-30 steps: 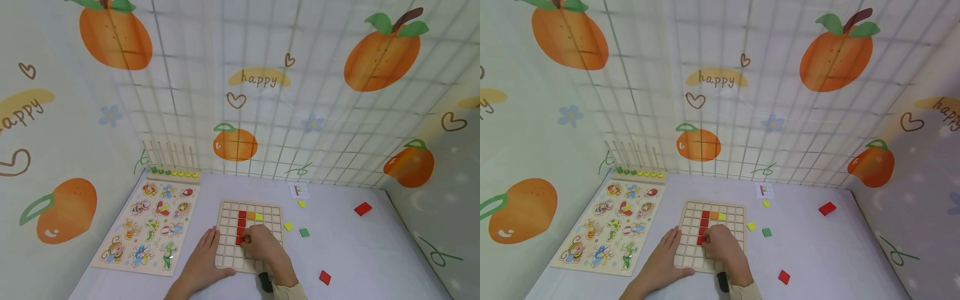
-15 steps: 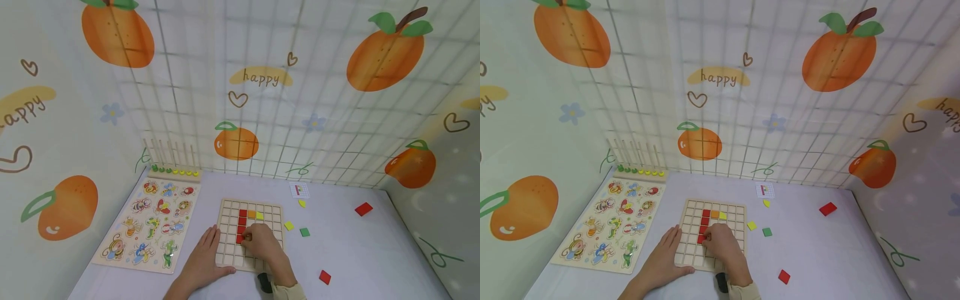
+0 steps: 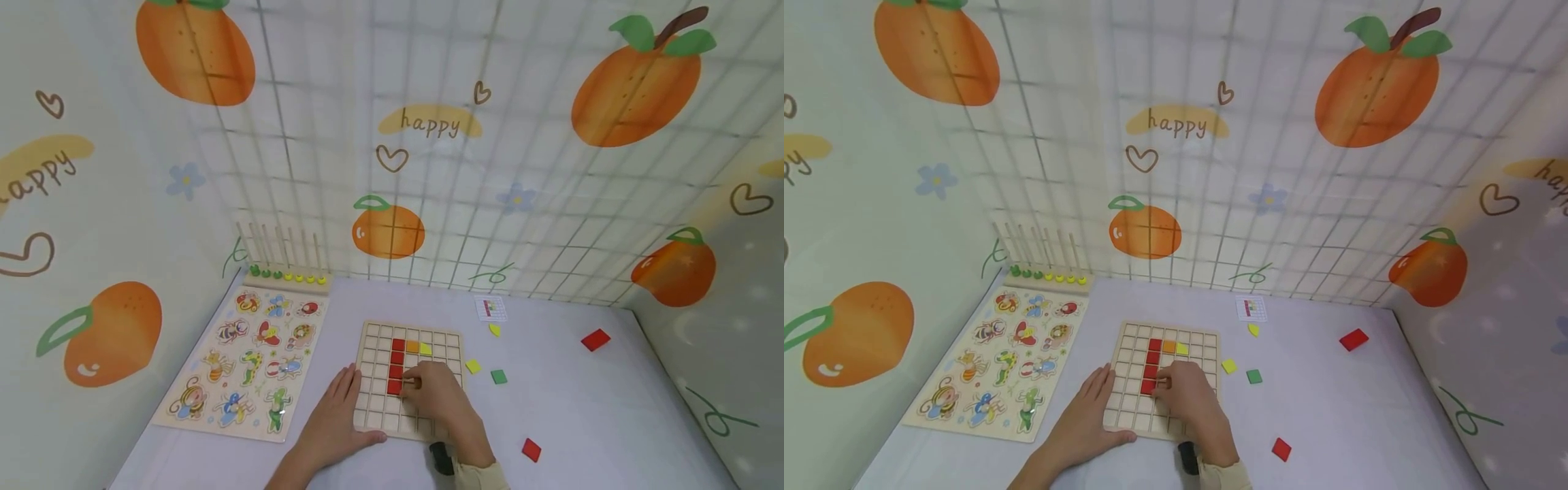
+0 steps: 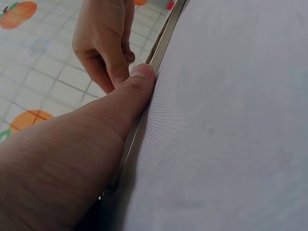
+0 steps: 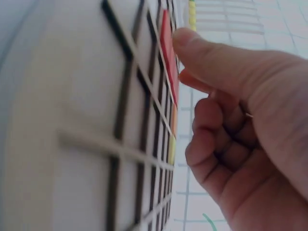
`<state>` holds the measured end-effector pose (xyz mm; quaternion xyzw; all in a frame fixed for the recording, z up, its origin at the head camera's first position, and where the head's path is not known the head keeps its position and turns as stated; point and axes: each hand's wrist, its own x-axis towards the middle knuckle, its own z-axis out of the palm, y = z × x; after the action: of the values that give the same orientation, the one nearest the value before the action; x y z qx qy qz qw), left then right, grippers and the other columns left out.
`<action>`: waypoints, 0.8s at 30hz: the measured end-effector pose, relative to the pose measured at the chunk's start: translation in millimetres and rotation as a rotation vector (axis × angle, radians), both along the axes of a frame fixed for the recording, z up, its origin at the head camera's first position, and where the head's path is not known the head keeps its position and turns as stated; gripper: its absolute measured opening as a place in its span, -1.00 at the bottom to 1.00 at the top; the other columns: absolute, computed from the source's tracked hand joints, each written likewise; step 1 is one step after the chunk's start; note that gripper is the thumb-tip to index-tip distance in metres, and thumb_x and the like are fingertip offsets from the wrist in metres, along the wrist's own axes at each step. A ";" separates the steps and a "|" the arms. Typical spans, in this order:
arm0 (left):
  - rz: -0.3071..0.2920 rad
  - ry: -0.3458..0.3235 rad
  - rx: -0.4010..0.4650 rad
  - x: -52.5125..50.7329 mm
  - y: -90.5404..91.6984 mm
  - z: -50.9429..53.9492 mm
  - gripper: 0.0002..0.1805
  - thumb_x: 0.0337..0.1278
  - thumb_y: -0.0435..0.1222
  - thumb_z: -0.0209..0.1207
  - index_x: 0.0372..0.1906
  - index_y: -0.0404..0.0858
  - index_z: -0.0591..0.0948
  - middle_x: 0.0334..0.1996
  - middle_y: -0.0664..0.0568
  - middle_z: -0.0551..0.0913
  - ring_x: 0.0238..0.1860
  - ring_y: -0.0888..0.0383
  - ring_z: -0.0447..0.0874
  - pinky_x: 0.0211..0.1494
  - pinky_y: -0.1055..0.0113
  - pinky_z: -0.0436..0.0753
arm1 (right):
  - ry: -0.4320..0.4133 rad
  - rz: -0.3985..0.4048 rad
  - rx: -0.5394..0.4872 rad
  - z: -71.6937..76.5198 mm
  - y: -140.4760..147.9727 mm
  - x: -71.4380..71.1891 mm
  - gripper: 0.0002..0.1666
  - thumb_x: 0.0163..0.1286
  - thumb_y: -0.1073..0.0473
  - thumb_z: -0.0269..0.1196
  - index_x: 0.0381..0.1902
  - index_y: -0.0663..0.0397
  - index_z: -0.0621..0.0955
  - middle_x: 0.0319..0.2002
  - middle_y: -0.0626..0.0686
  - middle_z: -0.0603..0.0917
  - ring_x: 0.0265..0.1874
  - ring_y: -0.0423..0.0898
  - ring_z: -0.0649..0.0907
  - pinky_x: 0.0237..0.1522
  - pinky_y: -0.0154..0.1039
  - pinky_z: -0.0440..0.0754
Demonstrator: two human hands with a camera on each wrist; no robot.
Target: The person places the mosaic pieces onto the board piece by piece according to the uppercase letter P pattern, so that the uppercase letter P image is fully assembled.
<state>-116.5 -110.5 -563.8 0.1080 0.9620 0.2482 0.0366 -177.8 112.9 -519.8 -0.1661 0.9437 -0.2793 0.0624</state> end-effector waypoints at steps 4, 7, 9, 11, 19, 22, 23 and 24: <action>0.003 0.006 0.009 0.3 2.5 0.7 0.42 -0.19 0.51 0.29 0.62 -0.32 0.09 0.65 -0.17 0.01 0.66 -0.17 -0.06 0.60 -0.10 0.26 | 0.025 -0.027 0.006 4.2 18.8 -0.2 -0.68 0.22 0.07 0.51 -0.09 0.05 0.81 -0.54 -0.17 0.50 -0.50 -0.25 0.43 -0.49 -0.39 0.39; 0.004 0.002 0.016 0.4 4.1 0.7 0.42 -0.20 0.50 0.31 0.62 -0.33 0.09 0.65 -0.18 0.02 0.66 -0.18 -0.06 0.60 -0.11 0.26 | 0.034 -0.062 -0.009 7.0 35.2 1.4 -0.68 0.21 0.11 0.51 -0.08 0.09 0.80 -0.54 -0.16 0.47 -0.51 -0.24 0.42 -0.50 -0.39 0.37; 0.006 -0.002 0.009 -0.5 4.8 -0.1 0.43 -0.20 0.50 0.31 0.62 -0.32 0.08 0.66 -0.17 0.01 0.66 -0.17 -0.07 0.60 -0.10 0.25 | 0.030 -0.095 -0.030 9.5 46.3 3.6 -0.68 0.20 0.13 0.52 -0.08 0.11 0.80 -0.55 -0.15 0.46 -0.52 -0.24 0.41 -0.49 -0.39 0.36; 0.009 0.003 0.002 -1.9 5.3 -1.3 0.43 -0.21 0.51 0.30 0.63 -0.31 0.07 0.66 -0.16 0.00 0.66 -0.16 -0.07 0.60 -0.10 0.26 | 0.023 -0.131 -0.055 11.5 57.3 6.0 -0.67 0.20 0.15 0.52 -0.08 0.13 0.80 -0.55 -0.14 0.44 -0.52 -0.24 0.40 -0.50 -0.39 0.35; 0.027 -0.003 -0.014 -5.6 3.2 -6.4 0.45 -0.24 0.54 0.28 0.64 -0.27 0.06 0.67 -0.11 -0.03 0.67 -0.12 -0.10 0.61 -0.07 0.26 | 0.023 -0.239 -0.037 15.3 102.8 19.2 -0.62 0.19 0.14 0.52 -0.03 0.12 0.79 -0.55 -0.12 0.40 -0.53 -0.24 0.37 -0.54 -0.40 0.30; 0.027 -0.006 -0.017 -5.9 2.6 -7.5 0.45 -0.24 0.55 0.27 0.64 -0.26 0.05 0.67 -0.11 -0.03 0.67 -0.11 -0.11 0.61 -0.06 0.26 | 0.020 -0.285 -0.007 16.3 121.0 26.4 -0.59 0.17 0.13 0.53 -0.01 0.10 0.79 -0.55 -0.10 0.40 -0.51 -0.21 0.38 -0.51 -0.39 0.29; 0.026 -0.006 -0.014 -5.9 2.7 -7.5 0.45 -0.24 0.55 0.28 0.64 -0.26 0.05 0.67 -0.11 -0.03 0.67 -0.11 -0.11 0.61 -0.07 0.26 | 0.014 -0.304 0.005 16.7 127.2 29.4 -0.58 0.17 0.11 0.54 0.00 0.08 0.79 -0.55 -0.09 0.40 -0.50 -0.20 0.38 -0.50 -0.38 0.29; 0.024 -0.007 -0.014 -5.9 2.9 -7.3 0.45 -0.24 0.55 0.27 0.64 -0.26 0.05 0.67 -0.11 -0.04 0.67 -0.11 -0.11 0.61 -0.07 0.26 | 0.003 -0.322 0.015 16.9 133.4 32.9 -0.57 0.16 0.10 0.54 0.01 0.07 0.79 -0.55 -0.08 0.41 -0.49 -0.18 0.39 -0.50 -0.38 0.30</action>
<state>-122.4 -107.6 -571.1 0.0953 0.9647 0.2424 0.0378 -144.9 246.2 -503.0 -0.0124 0.9603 -0.2783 0.0165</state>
